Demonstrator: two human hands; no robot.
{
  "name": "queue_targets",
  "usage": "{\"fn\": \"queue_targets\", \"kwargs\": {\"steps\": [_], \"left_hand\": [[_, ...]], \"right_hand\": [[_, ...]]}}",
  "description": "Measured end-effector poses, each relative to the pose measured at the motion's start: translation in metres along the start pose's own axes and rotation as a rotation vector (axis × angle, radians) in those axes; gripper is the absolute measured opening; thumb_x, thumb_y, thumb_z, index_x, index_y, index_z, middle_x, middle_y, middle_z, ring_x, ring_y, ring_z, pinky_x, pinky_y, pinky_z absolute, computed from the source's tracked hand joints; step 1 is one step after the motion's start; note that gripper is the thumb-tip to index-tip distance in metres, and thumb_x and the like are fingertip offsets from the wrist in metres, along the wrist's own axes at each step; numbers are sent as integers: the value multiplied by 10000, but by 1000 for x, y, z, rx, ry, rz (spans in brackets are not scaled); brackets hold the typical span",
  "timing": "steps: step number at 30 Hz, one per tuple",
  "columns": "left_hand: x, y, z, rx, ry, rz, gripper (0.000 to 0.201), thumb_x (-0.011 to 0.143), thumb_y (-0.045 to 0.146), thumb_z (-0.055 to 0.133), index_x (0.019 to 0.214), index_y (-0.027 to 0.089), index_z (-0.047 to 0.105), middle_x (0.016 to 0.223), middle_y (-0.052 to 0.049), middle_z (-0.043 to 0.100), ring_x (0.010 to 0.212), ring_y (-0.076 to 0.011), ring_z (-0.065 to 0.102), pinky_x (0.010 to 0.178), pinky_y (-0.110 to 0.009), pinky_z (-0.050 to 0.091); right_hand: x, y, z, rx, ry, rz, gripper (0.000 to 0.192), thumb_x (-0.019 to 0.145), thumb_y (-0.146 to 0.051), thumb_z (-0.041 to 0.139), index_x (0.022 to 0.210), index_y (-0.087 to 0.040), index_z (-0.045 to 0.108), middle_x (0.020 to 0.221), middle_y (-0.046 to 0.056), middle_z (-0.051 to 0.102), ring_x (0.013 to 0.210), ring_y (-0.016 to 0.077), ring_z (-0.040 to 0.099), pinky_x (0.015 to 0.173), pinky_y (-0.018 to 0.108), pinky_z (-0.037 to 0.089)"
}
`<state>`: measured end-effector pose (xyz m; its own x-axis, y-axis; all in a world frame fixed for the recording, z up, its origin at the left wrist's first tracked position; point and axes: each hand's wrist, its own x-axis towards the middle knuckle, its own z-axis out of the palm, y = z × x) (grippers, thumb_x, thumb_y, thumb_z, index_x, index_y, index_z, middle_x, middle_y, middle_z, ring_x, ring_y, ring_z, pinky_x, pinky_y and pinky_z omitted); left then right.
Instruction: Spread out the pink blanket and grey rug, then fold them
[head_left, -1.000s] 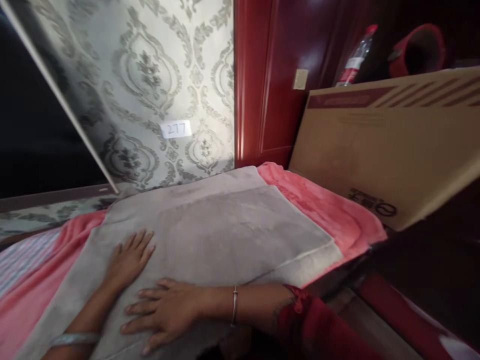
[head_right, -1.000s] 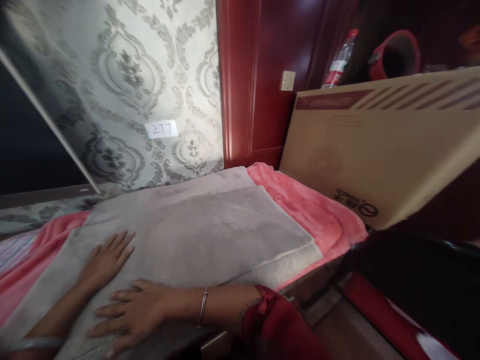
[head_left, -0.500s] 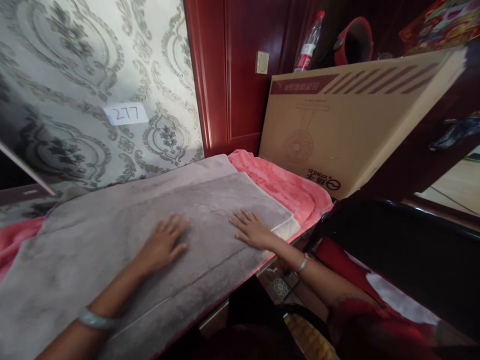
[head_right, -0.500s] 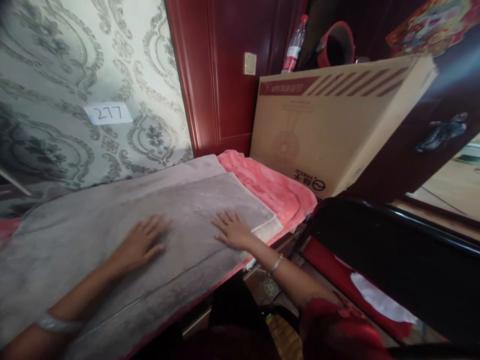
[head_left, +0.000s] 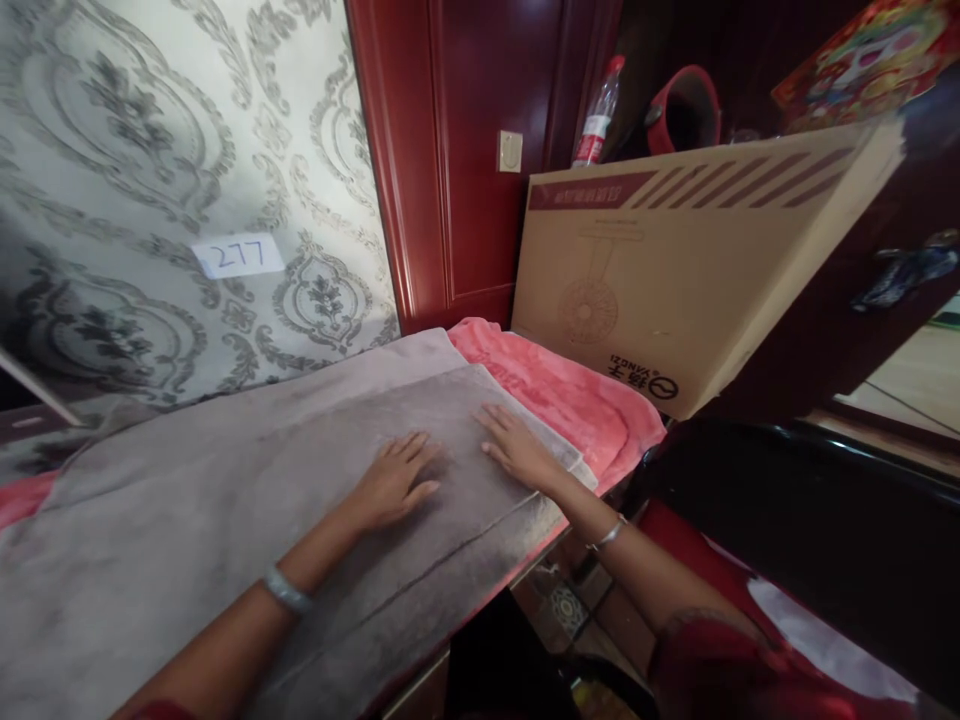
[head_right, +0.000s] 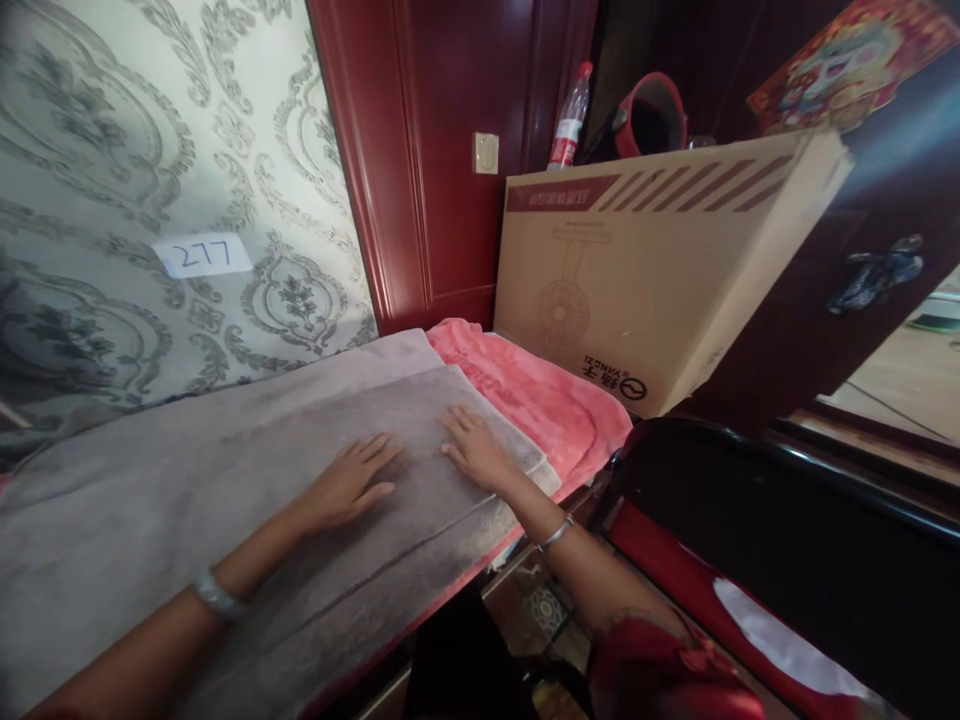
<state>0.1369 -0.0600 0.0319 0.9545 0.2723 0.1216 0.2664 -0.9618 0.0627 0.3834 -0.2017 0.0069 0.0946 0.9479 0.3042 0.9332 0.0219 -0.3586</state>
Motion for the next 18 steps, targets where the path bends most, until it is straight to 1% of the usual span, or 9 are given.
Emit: {"fn": "queue_targets", "kwargs": {"steps": [2, 4, 6, 8, 10, 12, 14, 16, 18], "left_hand": [[10, 4, 15, 7, -26, 5, 614, 961, 526, 459, 1525, 291, 390, 1625, -107, 303, 1506, -349, 226, 1188, -623, 210], [11, 5, 28, -2, -49, 26, 617, 957, 532, 466, 1530, 324, 375, 1633, -87, 284, 1516, -367, 179, 1186, -658, 172], [7, 4, 34, -27, -56, 35, 616, 963, 536, 450, 1536, 331, 358, 1640, -76, 265, 1518, -373, 166, 1186, -671, 157], [3, 4, 34, -63, -52, 44, 621, 963, 547, 446, 1540, 339, 347, 1641, -66, 258, 1520, -373, 154, 1188, -682, 142], [2, 4, 32, -99, -49, 60, 617, 966, 542, 445, 1543, 354, 331, 1640, -50, 260, 1524, -364, 143, 1189, -697, 111], [1, 4, 30, -128, -60, 70, 619, 969, 532, 452, 1548, 369, 306, 1641, -34, 255, 1528, -350, 134, 1190, -706, 84], [1, 4, 30, -150, -71, 71, 630, 964, 521, 475, 1550, 377, 294, 1643, -28, 245, 1529, -348, 130, 1192, -709, 72], [0, 3, 31, -171, -55, 89, 635, 962, 495, 497, 1551, 385, 287, 1641, -27, 247, 1529, -348, 128, 1195, -706, 68], [-1, 3, 32, -192, -35, 137, 630, 970, 456, 504, 1552, 403, 269, 1637, -16, 259, 1529, -335, 135, 1206, -691, 65]], "right_hand": [[0, 7, 7, -60, -121, 9, 584, 1014, -467, 424, 1543, -225, 379, 1607, 112, 291, 1500, 305, 215, 1201, 574, 188], [-4, 17, 11, -39, -200, -14, 598, 986, -478, 480, 1528, -233, 411, 1613, 98, 271, 1505, 306, 197, 1208, 558, 177], [-3, 31, 9, 88, -188, -8, 536, 923, -446, 586, 1415, -233, 570, 1534, 91, 431, 1443, 299, 353, 1193, 493, 264], [8, 47, 2, 226, -111, 60, 381, 893, -391, 603, 1217, -225, 716, 1334, 80, 637, 1268, 289, 561, 1109, 447, 403], [32, 64, -5, 291, -8, 162, 332, 914, -338, 532, 1138, -215, 744, 1186, 74, 714, 1119, 280, 651, 1016, 441, 485], [64, 80, -8, 288, 83, 242, 385, 924, -291, 485, 1237, -213, 694, 1221, 87, 696, 1128, 278, 647, 1005, 457, 492], [98, 95, -6, 298, 155, 316, 440, 912, -257, 502, 1331, -217, 630, 1297, 99, 655, 1191, 270, 615, 1035, 459, 473], [129, 108, 1, 318, 193, 399, 442, 927, -265, 513, 1354, -203, 606, 1303, 117, 646, 1185, 266, 616, 1018, 456, 487], [155, 118, 10, 345, 204, 481, 389, 960, -307, 536, 1317, -176, 616, 1265, 129, 653, 1125, 255, 639, 971, 452, 518]]}}
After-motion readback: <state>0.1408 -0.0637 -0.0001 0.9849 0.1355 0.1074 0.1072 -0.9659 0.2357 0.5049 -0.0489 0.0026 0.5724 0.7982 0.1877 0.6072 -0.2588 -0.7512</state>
